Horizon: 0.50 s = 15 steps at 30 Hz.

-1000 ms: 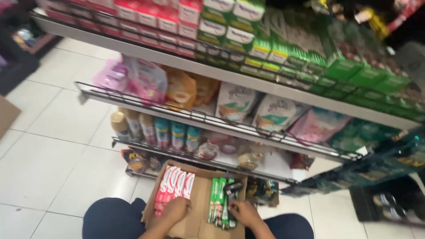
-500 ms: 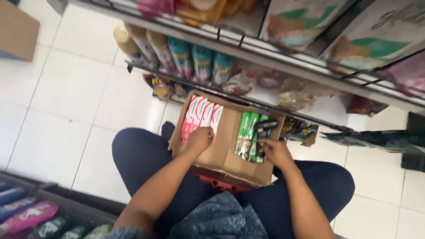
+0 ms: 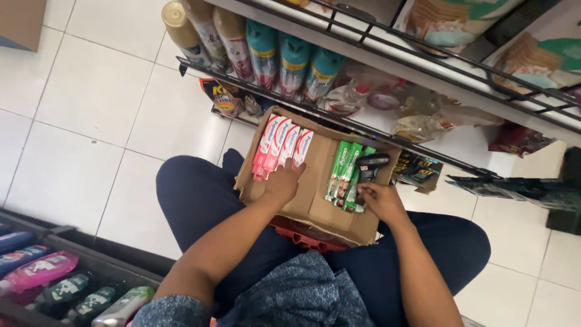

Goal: Scan and arrange consumer products on grocery store shelves from a cardboard box.

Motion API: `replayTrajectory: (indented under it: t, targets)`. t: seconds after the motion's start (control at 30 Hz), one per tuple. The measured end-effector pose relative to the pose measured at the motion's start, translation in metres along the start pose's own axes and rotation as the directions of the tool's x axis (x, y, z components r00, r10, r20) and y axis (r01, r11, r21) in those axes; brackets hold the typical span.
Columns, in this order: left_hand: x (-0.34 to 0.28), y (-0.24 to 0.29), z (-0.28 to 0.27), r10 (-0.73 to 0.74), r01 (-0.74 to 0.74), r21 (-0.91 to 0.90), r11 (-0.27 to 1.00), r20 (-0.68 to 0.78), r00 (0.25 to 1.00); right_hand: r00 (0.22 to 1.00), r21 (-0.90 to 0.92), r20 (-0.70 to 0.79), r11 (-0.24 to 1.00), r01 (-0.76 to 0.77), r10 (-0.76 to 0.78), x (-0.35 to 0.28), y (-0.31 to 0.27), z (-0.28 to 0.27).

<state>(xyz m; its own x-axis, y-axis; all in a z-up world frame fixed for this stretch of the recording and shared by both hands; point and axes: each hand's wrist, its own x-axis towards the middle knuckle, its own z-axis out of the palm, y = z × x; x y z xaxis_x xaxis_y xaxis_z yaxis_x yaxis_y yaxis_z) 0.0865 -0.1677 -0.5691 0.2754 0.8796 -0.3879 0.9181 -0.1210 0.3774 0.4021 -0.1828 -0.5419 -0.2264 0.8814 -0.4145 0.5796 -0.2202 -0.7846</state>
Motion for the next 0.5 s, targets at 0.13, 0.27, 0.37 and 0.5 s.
replayTrajectory:
  t: [0.13, 0.27, 0.37, 0.5]
  targets:
    - [0.007, -0.012, 0.043, 0.058, -0.049, 0.141, 0.989, -0.061, 0.996, 0.977, -0.239, -0.204, 0.971, 0.018, -0.069, -0.012, -0.040, 0.000]
    - [0.000, -0.005, 0.019, 0.057, -0.059, -0.018, 0.998, -0.069, 0.996, 0.871, -0.511, -0.328, 0.844, 0.163, -0.367, -0.018, -0.065, 0.002]
    - [-0.001, 0.003, 0.005, 0.034, -0.074, -0.292, 0.954, -0.139, 0.990, 0.913, -0.610, -0.334, 0.792, -0.021, -0.233, -0.013, -0.067, 0.006]
    - [0.018, -0.006, 0.048, -0.005, -0.084, -0.492, 0.866, -0.177, 0.984, 0.950, -0.706, -0.291, 0.646, -0.291, 0.110, 0.012, -0.039, 0.020]
